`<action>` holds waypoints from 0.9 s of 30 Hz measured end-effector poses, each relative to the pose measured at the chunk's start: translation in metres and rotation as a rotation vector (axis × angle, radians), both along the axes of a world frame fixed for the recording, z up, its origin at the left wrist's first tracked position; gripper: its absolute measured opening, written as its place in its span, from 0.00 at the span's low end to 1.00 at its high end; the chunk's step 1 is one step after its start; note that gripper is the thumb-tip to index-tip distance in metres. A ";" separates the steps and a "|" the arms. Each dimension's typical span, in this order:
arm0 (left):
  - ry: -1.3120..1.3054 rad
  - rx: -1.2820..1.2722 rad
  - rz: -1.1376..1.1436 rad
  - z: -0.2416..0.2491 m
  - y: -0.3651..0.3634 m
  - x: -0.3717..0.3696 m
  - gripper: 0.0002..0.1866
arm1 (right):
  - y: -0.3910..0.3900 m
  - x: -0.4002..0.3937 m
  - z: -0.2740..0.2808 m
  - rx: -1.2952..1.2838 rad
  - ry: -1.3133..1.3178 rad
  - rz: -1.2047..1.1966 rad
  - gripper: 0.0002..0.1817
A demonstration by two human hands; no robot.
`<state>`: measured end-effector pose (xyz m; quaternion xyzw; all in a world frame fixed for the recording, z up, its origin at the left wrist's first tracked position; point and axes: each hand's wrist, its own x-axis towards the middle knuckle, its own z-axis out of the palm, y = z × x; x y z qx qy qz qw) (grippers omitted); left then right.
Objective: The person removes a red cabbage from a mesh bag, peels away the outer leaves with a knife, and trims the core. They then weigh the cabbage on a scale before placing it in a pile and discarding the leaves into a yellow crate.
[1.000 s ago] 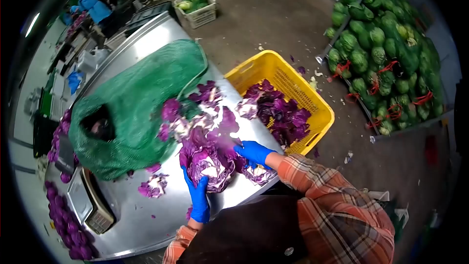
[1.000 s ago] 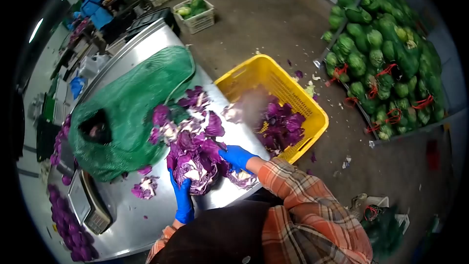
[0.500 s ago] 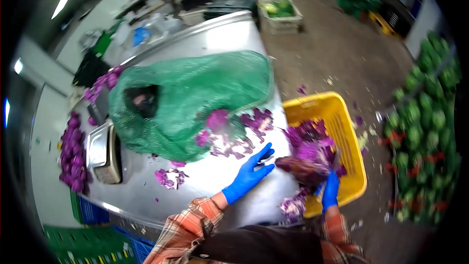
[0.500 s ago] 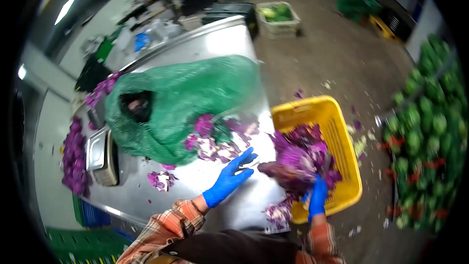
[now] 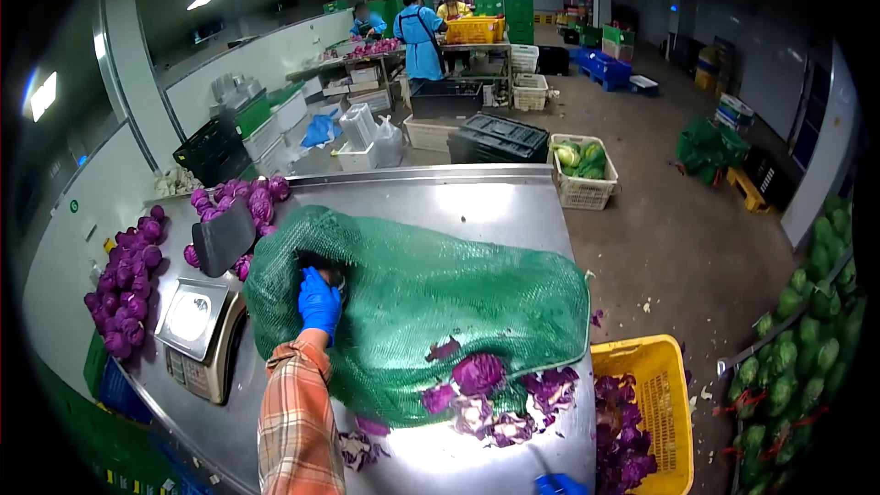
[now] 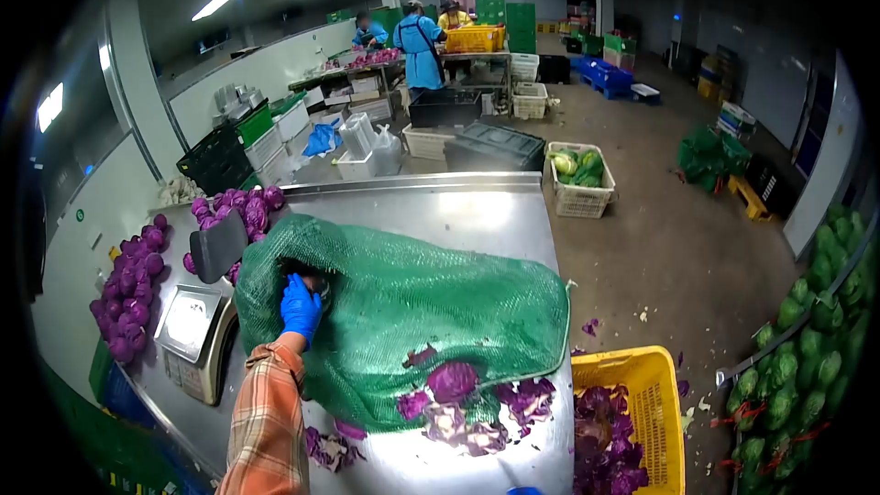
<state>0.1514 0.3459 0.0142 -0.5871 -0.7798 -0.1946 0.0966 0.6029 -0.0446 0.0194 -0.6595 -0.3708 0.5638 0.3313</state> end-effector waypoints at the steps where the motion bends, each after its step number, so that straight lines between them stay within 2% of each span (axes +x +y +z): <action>1: 0.003 -0.027 0.061 0.002 0.013 -0.002 0.39 | 0.010 -0.019 0.008 -0.089 0.052 0.103 0.12; 3: -0.149 -0.264 0.095 -0.014 0.056 -0.025 0.33 | 0.027 -0.049 -0.010 -0.114 0.103 0.134 0.13; 5: 0.151 -0.131 -0.022 -0.014 0.062 -0.025 0.33 | 0.050 -0.077 -0.030 -0.170 0.232 0.077 0.13; 7: 0.301 -0.453 -0.053 0.025 0.058 -0.012 0.36 | 0.076 -0.106 -0.049 -0.254 0.442 -0.063 0.14; 8: 0.277 -0.516 -0.070 0.037 0.052 -0.005 0.41 | 0.084 -0.114 -0.064 -0.234 0.442 -0.055 0.15; 9: 0.310 -0.331 -0.051 0.009 0.054 -0.020 0.41 | 0.089 -0.121 -0.092 -0.260 0.436 -0.074 0.16; 11: 0.405 -0.281 -0.101 0.002 0.053 -0.026 0.38 | 0.098 -0.129 -0.095 -0.236 0.414 -0.121 0.15; 13: 0.284 -0.360 -0.167 0.006 0.050 -0.028 0.32 | 0.091 -0.126 -0.088 -0.216 0.378 -0.194 0.14; 14: 0.304 -0.201 -0.226 0.006 0.043 -0.029 0.28 | 0.084 -0.122 -0.080 -0.220 0.348 -0.263 0.13; 17: 0.241 -0.139 -0.339 0.019 0.017 -0.024 0.26 | 0.062 -0.097 -0.059 -0.203 0.319 -0.439 0.10; 19: 0.164 -0.015 -0.316 0.021 -0.008 -0.009 0.25 | 0.041 -0.082 -0.043 -0.208 0.263 -0.533 0.11; 21: 0.248 0.197 -0.465 0.020 -0.040 0.006 0.22 | 0.018 -0.051 -0.064 -0.172 0.235 -0.636 0.12; 23: 0.073 0.249 -0.760 0.007 -0.055 0.014 0.19 | -0.009 0.007 -0.107 -0.201 0.396 -0.745 0.13; 24: -0.014 0.045 -0.794 -0.006 -0.060 0.017 0.20 | -0.014 0.028 -0.108 -0.181 0.384 -0.787 0.14; 25: 0.114 0.097 -0.771 0.005 -0.068 0.027 0.24 | -0.021 0.039 -0.108 -0.159 0.370 -0.832 0.16; 26: 0.040 0.158 -0.705 0.018 -0.062 0.034 0.29 | -0.021 0.042 -0.097 -0.126 0.295 -0.900 0.17; 27: -0.034 0.213 -0.636 0.028 -0.057 0.039 0.33 | -0.012 0.032 -0.060 -0.149 0.203 -0.943 0.17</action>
